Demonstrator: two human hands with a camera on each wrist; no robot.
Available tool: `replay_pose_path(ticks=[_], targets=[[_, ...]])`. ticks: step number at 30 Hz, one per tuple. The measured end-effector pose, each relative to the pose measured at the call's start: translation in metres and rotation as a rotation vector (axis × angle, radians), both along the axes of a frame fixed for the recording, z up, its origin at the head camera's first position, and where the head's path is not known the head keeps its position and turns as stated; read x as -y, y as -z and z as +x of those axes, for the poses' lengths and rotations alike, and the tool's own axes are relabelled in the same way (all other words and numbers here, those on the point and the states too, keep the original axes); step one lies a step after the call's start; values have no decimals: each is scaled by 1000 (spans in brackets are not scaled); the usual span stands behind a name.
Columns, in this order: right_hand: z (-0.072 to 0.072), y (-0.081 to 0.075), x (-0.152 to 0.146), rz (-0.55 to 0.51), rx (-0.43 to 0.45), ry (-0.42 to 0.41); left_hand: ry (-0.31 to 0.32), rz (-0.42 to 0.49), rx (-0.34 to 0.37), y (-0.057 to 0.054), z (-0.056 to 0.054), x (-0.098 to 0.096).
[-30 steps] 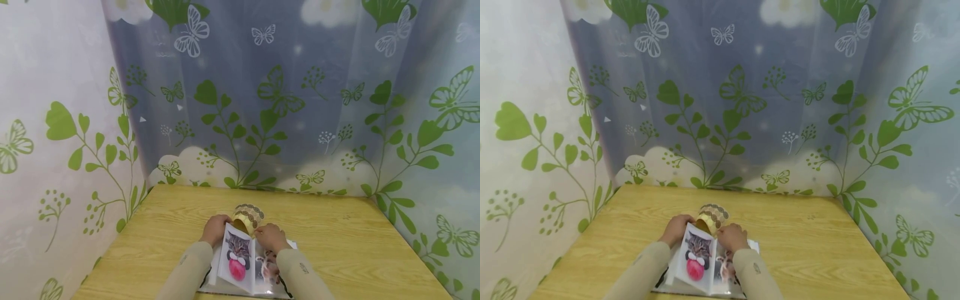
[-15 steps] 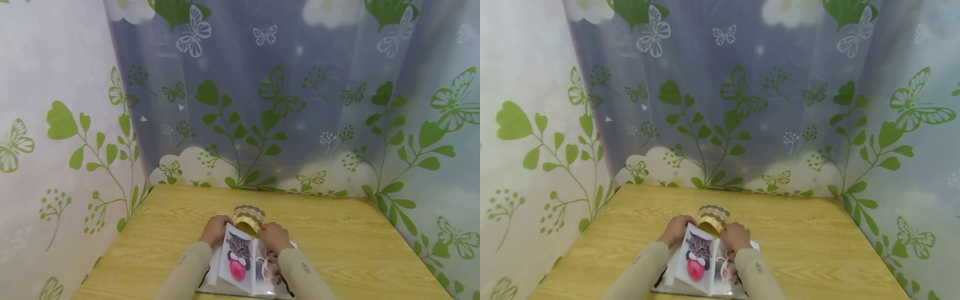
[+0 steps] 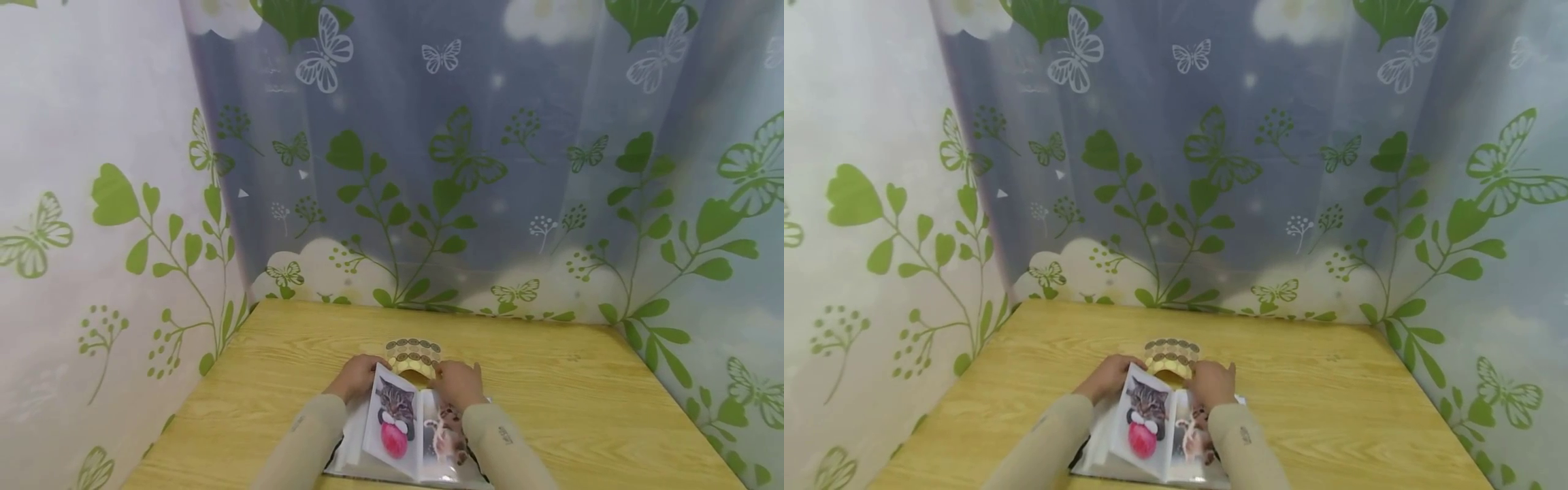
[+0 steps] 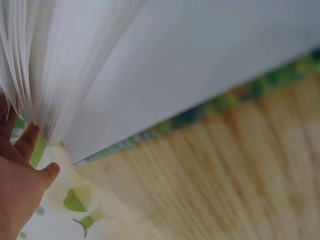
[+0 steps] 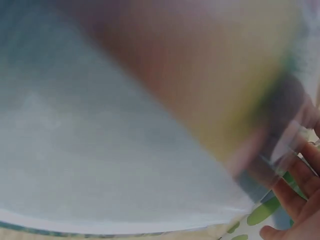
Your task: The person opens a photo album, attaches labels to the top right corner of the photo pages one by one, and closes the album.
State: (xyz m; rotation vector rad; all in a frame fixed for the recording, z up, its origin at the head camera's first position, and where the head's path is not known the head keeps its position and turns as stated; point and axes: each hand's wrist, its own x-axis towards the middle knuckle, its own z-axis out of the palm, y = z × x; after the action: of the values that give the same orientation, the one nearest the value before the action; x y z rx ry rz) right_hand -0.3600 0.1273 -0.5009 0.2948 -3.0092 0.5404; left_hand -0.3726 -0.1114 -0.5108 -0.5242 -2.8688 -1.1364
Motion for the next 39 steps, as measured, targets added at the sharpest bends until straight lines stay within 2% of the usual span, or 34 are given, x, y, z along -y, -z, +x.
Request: replay_pose_path(ticks=[4,10,15,18,22,28,35,39], targets=[[-1,2,-1,49,-55,-25,11,4,-31,1,0,1],[-2,3,-3,99,-123,-33,-33,39,-106,-7,4,6],[-1,1,-2,138,-219,-16,-121,75,-113,-21,7,8],[1,-2,-4,141,-261,-1,-174,97,-87,-30,8,5],[2,-8,-7,168,-289,41,-188,139,-72,-42,10,-2],[2,-20,-16,186,-289,95,-174,215,-46,-60,18,-22],[3,-29,-22,156,-318,149,-216,195,-18,-63,24,-39],[4,-33,-24,148,-362,154,-233,148,-76,-64,25,-43]])
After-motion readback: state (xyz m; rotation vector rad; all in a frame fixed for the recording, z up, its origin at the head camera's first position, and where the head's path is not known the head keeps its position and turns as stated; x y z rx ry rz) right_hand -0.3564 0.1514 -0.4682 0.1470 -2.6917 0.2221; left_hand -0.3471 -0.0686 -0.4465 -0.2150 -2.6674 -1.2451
